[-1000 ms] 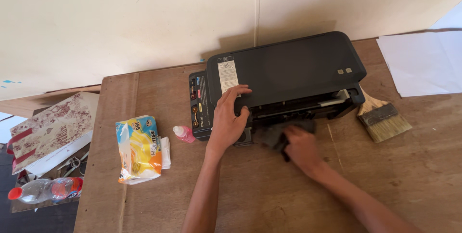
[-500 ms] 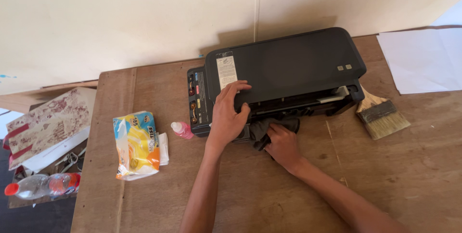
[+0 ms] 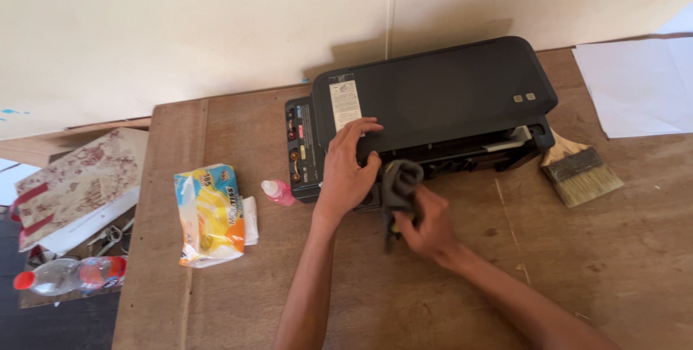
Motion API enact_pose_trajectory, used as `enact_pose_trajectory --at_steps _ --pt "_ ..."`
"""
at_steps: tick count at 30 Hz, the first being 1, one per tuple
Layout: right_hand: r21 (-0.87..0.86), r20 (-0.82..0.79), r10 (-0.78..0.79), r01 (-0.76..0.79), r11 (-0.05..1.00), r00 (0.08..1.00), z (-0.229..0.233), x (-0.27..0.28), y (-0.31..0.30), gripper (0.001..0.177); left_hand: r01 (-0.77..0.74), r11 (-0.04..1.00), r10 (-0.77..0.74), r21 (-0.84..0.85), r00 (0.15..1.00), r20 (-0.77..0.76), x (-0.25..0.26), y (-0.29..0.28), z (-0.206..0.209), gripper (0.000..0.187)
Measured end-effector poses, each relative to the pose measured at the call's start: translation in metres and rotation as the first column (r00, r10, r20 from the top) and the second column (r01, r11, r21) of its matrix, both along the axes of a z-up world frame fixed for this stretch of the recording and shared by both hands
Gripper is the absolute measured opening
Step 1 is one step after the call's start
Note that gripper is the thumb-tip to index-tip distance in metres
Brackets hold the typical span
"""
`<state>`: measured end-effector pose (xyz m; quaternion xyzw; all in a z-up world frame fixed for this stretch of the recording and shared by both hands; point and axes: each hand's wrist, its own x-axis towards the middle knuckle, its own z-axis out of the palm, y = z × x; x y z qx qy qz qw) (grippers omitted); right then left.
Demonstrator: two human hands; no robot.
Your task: The person wipes the exterior of a black printer with a cloth and spray cleaner. They spray the cloth, wipe the top and sides, then flip the printer over to clean the bottom surface.
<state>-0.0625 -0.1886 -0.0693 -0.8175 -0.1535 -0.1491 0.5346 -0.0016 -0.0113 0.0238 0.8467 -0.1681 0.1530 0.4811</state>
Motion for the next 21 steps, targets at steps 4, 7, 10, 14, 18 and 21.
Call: enact_pose_trajectory --at_steps 4,7,10,14,18,21 --pt "-0.271 0.329 0.109 -0.017 0.963 0.938 -0.017 0.003 -0.009 0.05 0.011 1.0 -0.012 -0.013 0.999 -0.03 0.0 0.001 0.0 0.038" --pt "-0.41 0.495 0.121 0.109 0.905 0.86 -0.031 0.014 -0.017 0.045 0.001 1.0 -0.001 0.002 1.0 -0.018 0.002 0.001 -0.003 0.038" --pt "-0.411 0.559 0.118 0.151 0.899 0.821 -0.045 0.024 -0.019 0.041 0.002 1.0 -0.002 0.014 1.0 -0.024 0.002 0.001 -0.001 0.039" --pt "-0.363 0.515 0.073 0.14 0.921 0.854 -0.062 0.034 -0.017 0.03 -0.01 0.999 0.012 0.04 0.999 -0.046 0.001 -0.001 0.0 0.039" --pt "-0.261 0.495 0.039 0.105 0.96 0.868 -0.069 0.033 -0.012 0.03 -0.023 0.999 0.025 0.04 0.998 -0.053 0.0 -0.004 0.0 0.039" --pt "-0.144 0.328 -0.007 0.058 0.988 0.945 -0.059 0.025 -0.006 0.031 -0.028 0.999 0.031 0.047 0.998 -0.056 0.0 -0.005 0.001 0.039"
